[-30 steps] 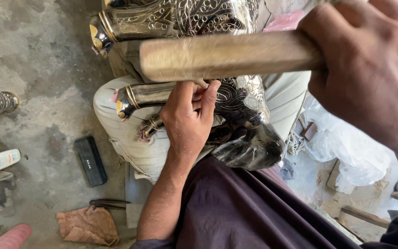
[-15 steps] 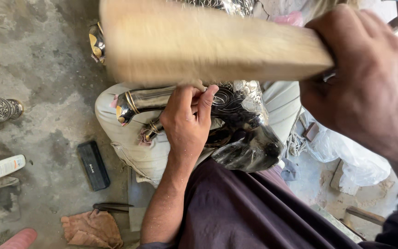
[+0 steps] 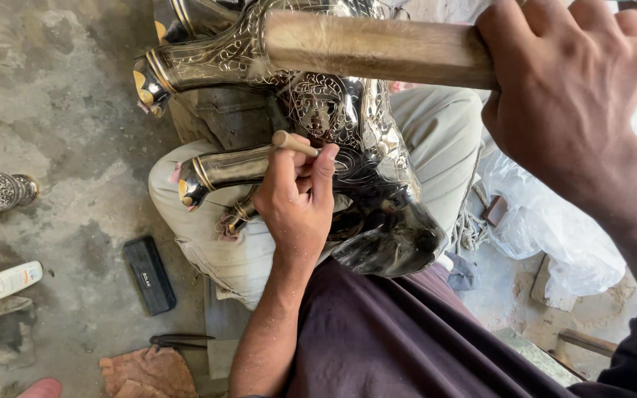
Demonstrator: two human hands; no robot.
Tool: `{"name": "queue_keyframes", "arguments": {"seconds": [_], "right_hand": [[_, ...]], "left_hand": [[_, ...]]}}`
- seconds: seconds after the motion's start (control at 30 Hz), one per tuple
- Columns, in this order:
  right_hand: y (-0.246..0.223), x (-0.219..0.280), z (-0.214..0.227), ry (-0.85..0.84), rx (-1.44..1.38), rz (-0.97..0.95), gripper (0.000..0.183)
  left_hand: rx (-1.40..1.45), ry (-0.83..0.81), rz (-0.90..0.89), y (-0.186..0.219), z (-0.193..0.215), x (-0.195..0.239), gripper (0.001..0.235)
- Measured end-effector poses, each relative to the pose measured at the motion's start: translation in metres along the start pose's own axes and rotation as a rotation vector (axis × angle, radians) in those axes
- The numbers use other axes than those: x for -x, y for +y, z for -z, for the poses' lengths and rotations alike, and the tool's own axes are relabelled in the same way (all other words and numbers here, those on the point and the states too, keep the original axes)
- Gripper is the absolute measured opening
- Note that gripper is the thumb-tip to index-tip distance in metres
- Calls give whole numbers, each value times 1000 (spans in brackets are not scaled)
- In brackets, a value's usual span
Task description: The person uses a chisel and wooden mallet to engrave intricate patterns onto a silver elephant-shaped teapot. They repeatedly strike the chisel to create detailed designs on the body and spout of the teapot.
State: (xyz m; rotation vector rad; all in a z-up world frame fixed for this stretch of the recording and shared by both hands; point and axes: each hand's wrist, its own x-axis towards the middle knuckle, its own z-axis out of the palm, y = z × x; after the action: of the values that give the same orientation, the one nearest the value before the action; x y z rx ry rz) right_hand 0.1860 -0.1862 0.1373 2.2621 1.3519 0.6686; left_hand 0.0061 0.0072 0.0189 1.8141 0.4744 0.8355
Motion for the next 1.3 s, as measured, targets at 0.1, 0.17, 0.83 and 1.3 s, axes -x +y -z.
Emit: {"name": "queue_keyframes", "arguments": {"seconds": [0.1, 0.17, 0.83, 1.3], "right_hand": [[0, -13, 2, -13, -37, -1, 9], [-2, -27, 14, -33, -122, 3, 17], [3, -35, 38, -234, -281, 36, 27], [-100, 126, -38, -38, -1111, -815, 23]], "left_hand": [[90, -16, 131, -2, -1, 3, 24], [66, -10, 100, -3, -2, 4, 23], [-117, -229, -88, 2, 4, -21, 25], [-260, -985, -286, 17, -1, -74, 26]]}}
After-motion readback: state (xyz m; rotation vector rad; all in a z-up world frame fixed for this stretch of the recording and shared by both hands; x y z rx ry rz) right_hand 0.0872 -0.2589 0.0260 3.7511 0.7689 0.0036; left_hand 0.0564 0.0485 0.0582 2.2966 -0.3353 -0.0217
